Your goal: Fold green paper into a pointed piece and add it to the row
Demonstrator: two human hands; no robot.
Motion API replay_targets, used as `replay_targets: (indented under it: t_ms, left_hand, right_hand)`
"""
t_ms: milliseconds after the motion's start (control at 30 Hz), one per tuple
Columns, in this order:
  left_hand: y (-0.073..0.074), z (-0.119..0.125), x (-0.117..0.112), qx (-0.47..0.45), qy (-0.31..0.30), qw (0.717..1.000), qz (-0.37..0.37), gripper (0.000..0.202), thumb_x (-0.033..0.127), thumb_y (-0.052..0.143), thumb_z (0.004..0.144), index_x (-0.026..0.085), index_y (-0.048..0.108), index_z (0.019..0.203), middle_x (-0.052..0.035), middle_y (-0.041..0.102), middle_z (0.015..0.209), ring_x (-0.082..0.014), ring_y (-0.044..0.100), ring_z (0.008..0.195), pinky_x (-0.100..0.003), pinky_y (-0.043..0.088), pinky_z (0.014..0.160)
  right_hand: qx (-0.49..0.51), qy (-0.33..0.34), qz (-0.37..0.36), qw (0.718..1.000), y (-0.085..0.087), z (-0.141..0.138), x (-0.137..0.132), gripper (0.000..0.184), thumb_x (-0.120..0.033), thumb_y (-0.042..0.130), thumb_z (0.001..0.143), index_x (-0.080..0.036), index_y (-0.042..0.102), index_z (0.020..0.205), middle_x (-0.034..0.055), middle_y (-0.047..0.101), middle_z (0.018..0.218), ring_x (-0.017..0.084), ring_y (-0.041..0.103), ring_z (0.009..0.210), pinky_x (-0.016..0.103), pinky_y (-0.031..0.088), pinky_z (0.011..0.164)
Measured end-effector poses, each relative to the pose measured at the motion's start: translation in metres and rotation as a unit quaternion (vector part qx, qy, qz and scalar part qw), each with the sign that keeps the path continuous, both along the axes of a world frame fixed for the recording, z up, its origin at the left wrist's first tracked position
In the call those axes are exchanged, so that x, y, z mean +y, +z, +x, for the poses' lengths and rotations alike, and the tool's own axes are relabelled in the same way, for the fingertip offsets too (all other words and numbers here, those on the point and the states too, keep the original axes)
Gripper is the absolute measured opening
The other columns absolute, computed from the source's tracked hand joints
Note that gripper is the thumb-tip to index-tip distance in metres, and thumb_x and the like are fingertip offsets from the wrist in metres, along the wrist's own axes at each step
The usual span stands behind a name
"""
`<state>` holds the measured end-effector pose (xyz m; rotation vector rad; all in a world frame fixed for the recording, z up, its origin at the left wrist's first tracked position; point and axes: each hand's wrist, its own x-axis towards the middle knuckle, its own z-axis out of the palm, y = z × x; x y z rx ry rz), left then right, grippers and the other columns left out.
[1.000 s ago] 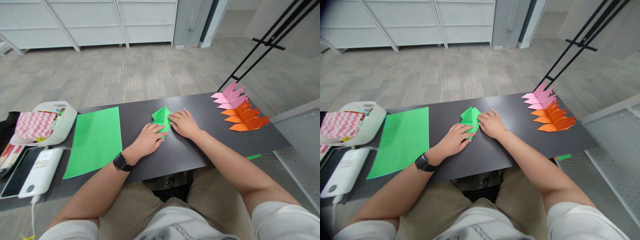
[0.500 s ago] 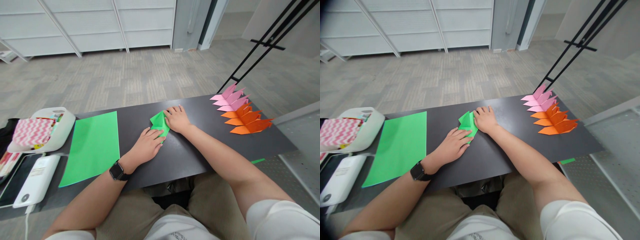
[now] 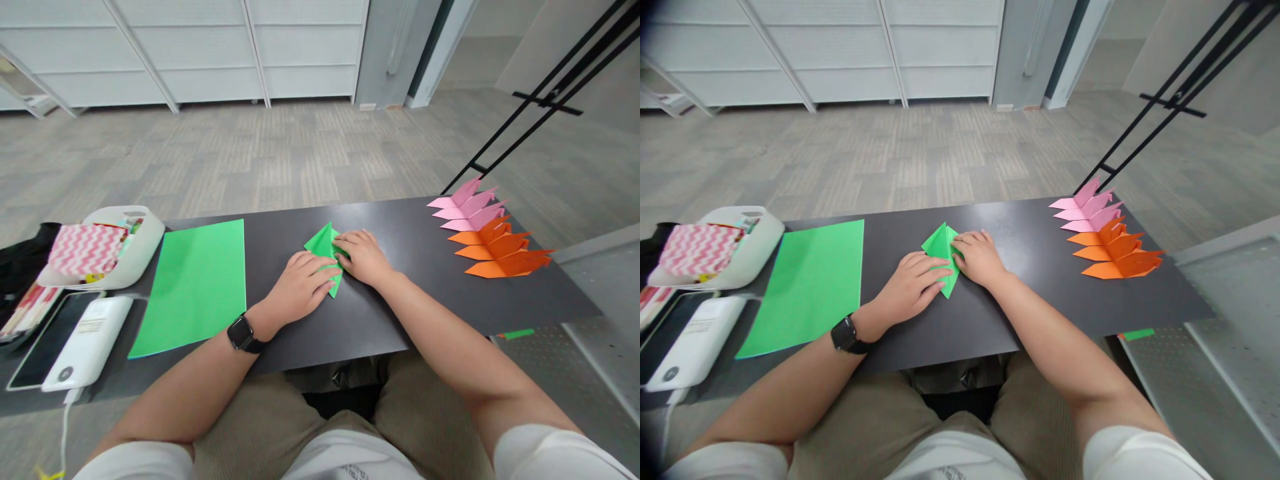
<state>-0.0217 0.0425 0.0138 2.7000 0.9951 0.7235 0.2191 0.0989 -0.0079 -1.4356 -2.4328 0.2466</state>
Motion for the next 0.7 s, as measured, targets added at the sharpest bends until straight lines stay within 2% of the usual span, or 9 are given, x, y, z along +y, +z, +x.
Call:
replay_targets:
  t_ms: [100, 167, 300, 467, 700]
  left_hand:
    - [0.005, -0.01, 0.007, -0.103, 0.046, 0.993, 0.015, 0.03, 0.026, 0.047, 0.113, 0.024, 0.073, 0.128, -0.0084, 0.077, 0.13, -0.0236, 0.069, 0.122, -0.048, 0.051, 0.114]
    - [0.002, -0.018, 0.014, -0.127, 0.068, 0.989, 0.01, 0.032, 0.023, 0.044, 0.113, 0.021, 0.07, 0.131, -0.01, 0.076, 0.13, -0.0234, 0.068, 0.126, -0.046, 0.052, 0.115]
    - [-0.011, -0.027, 0.028, -0.085, 0.075, 0.993, -0.029, 0.036, 0.02, 0.043, 0.111, 0.023, 0.07, 0.133, -0.0088, 0.073, 0.143, -0.0237, 0.066, 0.136, -0.05, 0.048, 0.125]
    - [-0.019, -0.027, 0.034, -0.026, 0.072, 0.995, -0.061, 0.04, 0.031, 0.049, 0.112, 0.025, 0.067, 0.146, -0.0078, 0.068, 0.154, -0.0251, 0.062, 0.144, -0.054, 0.043, 0.129]
    - [-0.021, -0.02, 0.035, 0.027, 0.101, 0.992, -0.077, 0.044, 0.037, 0.051, 0.112, 0.024, 0.065, 0.151, -0.0093, 0.064, 0.159, -0.0275, 0.06, 0.146, -0.054, 0.04, 0.13]
  right_hand:
    - [0.017, 0.033, -0.005, 0.999, -0.008, -0.001, 0.001, 0.038, -0.029, 0.061, 0.105, -0.029, 0.075, 0.14, 0.0071, 0.071, 0.15, 0.036, 0.055, 0.145, 0.073, 0.027, 0.128]
    - [0.024, 0.056, -0.003, 0.998, -0.011, -0.001, 0.003, 0.036, -0.029, 0.062, 0.105, -0.03, 0.076, 0.138, 0.0063, 0.072, 0.15, 0.037, 0.054, 0.146, 0.074, 0.026, 0.128]
    - [0.044, 0.08, 0.023, 0.996, -0.014, -0.002, 0.005, 0.03, -0.027, 0.062, 0.105, -0.03, 0.08, 0.129, 0.0071, 0.074, 0.144, 0.035, 0.058, 0.14, 0.07, 0.03, 0.126]
    - [0.066, 0.108, 0.053, 0.991, -0.016, -0.002, 0.007, 0.019, -0.024, 0.063, 0.103, -0.027, 0.081, 0.111, 0.0083, 0.078, 0.118, 0.029, 0.065, 0.116, 0.054, 0.045, 0.113]
    - [0.054, 0.113, 0.08, 0.989, -0.018, -0.004, 0.005, 0.018, -0.023, 0.059, 0.105, -0.027, 0.076, 0.102, 0.006, 0.075, 0.103, 0.026, 0.066, 0.103, 0.051, 0.042, 0.116]
